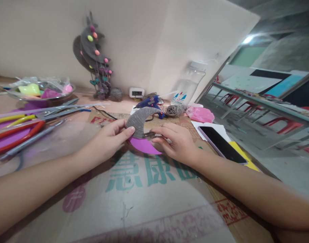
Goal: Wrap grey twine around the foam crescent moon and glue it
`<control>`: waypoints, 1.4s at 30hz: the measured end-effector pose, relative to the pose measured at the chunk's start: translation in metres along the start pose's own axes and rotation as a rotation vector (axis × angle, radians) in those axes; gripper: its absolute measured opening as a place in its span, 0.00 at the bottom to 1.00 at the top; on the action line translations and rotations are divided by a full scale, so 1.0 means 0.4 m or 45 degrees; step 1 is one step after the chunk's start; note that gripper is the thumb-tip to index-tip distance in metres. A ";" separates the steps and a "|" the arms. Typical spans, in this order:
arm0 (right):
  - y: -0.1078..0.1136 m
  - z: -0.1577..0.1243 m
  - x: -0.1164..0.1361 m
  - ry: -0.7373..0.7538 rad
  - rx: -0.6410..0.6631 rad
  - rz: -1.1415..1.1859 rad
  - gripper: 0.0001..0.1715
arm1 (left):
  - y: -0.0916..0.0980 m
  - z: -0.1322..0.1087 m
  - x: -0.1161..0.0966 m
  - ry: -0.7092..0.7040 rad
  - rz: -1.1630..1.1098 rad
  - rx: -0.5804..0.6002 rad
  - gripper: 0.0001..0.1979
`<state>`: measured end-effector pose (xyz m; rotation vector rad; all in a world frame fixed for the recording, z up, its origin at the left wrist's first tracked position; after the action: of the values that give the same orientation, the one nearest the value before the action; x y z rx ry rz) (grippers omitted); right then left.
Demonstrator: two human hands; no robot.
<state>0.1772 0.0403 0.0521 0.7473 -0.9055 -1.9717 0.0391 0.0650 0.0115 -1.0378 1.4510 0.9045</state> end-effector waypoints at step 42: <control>-0.074 -0.010 0.018 -0.370 0.193 0.781 0.06 | 0.017 -0.004 -0.011 -0.129 0.303 -0.086 0.16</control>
<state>0.1639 0.0447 0.0248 0.2130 -1.2890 -1.4888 0.0324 0.0663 0.0160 -0.8667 1.4870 1.1671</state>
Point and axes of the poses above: each hand's wrist, its own z-axis towards the middle knuckle, its own y-axis out of the back of the hand, x = y × z, the point moved 8 cm from there along z, towards the middle knuckle, and after that the axes turned 10 degrees about y, right-handed, at the moved point
